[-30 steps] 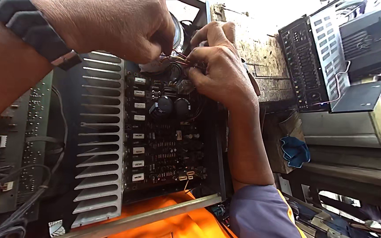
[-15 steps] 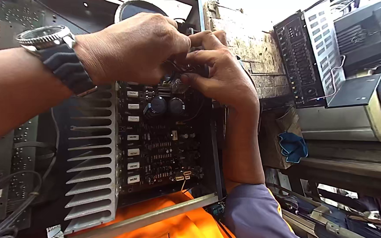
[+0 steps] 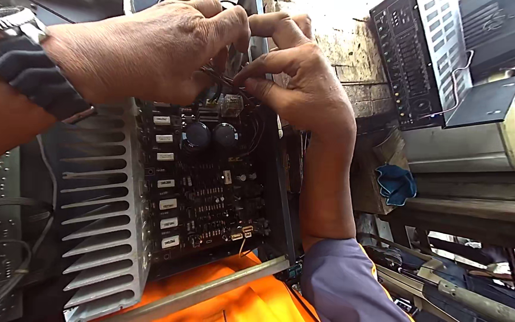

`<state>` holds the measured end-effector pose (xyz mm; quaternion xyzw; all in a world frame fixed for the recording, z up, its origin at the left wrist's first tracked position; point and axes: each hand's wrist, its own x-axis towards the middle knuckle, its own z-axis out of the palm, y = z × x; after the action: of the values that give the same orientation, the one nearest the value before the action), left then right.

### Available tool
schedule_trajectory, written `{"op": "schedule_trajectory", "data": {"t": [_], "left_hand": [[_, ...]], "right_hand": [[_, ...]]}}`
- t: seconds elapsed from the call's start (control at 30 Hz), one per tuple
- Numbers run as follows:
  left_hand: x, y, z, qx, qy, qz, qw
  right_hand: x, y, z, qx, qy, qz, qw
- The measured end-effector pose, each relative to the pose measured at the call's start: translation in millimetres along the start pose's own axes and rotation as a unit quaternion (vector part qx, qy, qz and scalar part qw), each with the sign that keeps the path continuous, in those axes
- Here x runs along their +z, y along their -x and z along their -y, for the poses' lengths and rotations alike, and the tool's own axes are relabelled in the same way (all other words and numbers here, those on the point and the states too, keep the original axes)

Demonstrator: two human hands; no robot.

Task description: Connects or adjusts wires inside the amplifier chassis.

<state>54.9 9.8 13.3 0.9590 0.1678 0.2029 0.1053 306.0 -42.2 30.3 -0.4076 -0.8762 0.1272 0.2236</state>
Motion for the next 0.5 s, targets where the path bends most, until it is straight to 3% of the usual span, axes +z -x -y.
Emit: {"op": "schedule_trajectory", "data": {"t": [0.2, 0.4, 0.5], "left_hand": [[3.1, -0.7, -1.0, -0.006, 0.012, -0.002, 1.000], [7.5, 2.0, 0.9, -0.011, 0.010, -0.017, 1.000], [10.9, 2.4, 3.8, -0.011, 0.022, -0.034, 0.999]], "right_hand": [[-14.8, 9.4, 0.2, 0.030, 0.036, -0.071, 0.996], [0.7, 15.3, 20.9, 0.078, 0.160, 0.049, 0.983], [3.8, 14.2, 28.4, 0.111, 0.175, 0.069, 0.976]]}}
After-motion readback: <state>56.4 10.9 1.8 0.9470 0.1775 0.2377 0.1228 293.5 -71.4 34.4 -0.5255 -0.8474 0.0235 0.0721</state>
